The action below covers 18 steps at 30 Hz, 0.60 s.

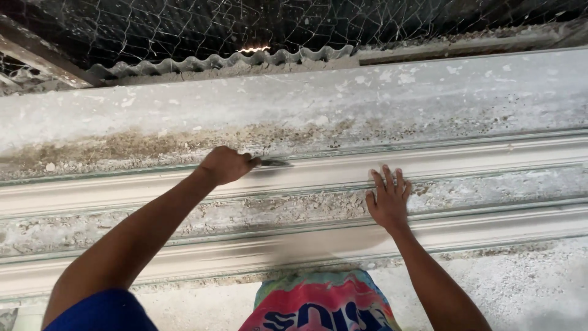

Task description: Cleaning and scraping excess material from architectural gypsum moldings on a workbench.

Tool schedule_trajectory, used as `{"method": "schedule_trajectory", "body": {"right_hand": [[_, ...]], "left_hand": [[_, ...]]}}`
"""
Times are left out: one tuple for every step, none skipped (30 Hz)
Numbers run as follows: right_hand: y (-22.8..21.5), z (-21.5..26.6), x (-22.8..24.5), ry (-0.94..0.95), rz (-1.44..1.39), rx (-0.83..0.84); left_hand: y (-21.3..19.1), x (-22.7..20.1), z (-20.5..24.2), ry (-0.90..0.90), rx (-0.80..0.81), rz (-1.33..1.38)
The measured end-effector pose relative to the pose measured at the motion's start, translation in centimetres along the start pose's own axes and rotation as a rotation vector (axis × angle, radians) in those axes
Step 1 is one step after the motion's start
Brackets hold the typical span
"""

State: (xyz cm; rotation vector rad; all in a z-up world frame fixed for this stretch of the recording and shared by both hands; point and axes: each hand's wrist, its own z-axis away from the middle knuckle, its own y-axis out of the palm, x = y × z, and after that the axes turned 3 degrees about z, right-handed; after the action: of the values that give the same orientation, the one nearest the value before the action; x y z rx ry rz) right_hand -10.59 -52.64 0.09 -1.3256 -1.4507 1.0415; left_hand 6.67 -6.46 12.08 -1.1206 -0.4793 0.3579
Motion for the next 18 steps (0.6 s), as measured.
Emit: {"method": "schedule_trajectory", "body": {"right_hand": [[0.0, 0.2, 0.0, 0.000, 0.000, 0.003], [0.0, 0.4, -0.1, 0.005, 0.001, 0.006], [0.2, 0.2, -0.1, 0.014, 0.000, 0.003], [0.2, 0.3, -0.3, 0.017, -0.001, -0.001], [0.2, 0.3, -0.4, 0.025, -0.016, 0.014], [0.2, 0.3, -0.6, 0.032, -0.031, 0.029], [0.2, 0.3, -0.5, 0.034, -0.031, 0.029], [0.3, 0.2, -0.4, 0.046, -0.027, 0.039], [0.4, 0.3, -0.4, 0.060, -0.022, 0.050], [0.2, 0.5, -0.2, 0.062, -0.021, 0.052], [0.1, 0.4, 0.0, 0.053, -0.036, 0.038], [-0.1, 0.3, 0.2, 0.044, -0.050, 0.023], [-0.2, 0.1, 0.3, 0.050, -0.052, 0.027], [-0.3, 0.1, 0.4, 0.050, -0.051, 0.034], [-0.4, 0.0, 0.4, 0.047, -0.047, 0.040], [-0.6, 0.2, 0.2, 0.051, -0.046, 0.043], [-0.6, 0.2, 0.2, 0.054, -0.062, 0.060], [-0.7, 0.2, 0.2, 0.057, -0.078, 0.076]], "left_hand": [[1.2, -0.4, -1.5, 0.001, 0.001, 0.003], [2.4, -0.8, -3.1, 0.008, -0.035, 0.005], [3.4, -0.8, -4.8, 0.017, -0.073, 0.000], [2.8, -0.9, -4.3, 0.018, -0.074, -0.005], [2.2, -0.9, -3.7, 0.026, -0.068, 0.029], [1.6, -0.9, -3.2, 0.034, -0.063, 0.062], [1.2, -0.1, -1.6, 0.036, -0.063, 0.062], [0.9, 0.7, -0.1, 0.018, -0.012, 0.078], [0.6, 1.3, 1.3, 0.001, 0.039, 0.095], [0.6, 1.5, 2.6, 0.004, 0.039, 0.096], [0.5, 1.9, 3.6, -0.003, 0.084, 0.063], [0.4, 2.3, 4.7, -0.011, 0.130, 0.030], [-0.2, 1.5, 3.3, -0.005, 0.134, 0.029], [-0.8, 0.7, 2.1, 0.016, 0.086, 0.053], [-1.2, -0.2, 0.9, 0.035, 0.035, 0.079], [-1.1, -1.6, -1.5, 0.039, 0.036, 0.081], [-1.1, -2.9, -3.7, 0.071, -0.058, 0.079], [-1.1, -4.1, -5.8, 0.103, -0.153, 0.077]]}}
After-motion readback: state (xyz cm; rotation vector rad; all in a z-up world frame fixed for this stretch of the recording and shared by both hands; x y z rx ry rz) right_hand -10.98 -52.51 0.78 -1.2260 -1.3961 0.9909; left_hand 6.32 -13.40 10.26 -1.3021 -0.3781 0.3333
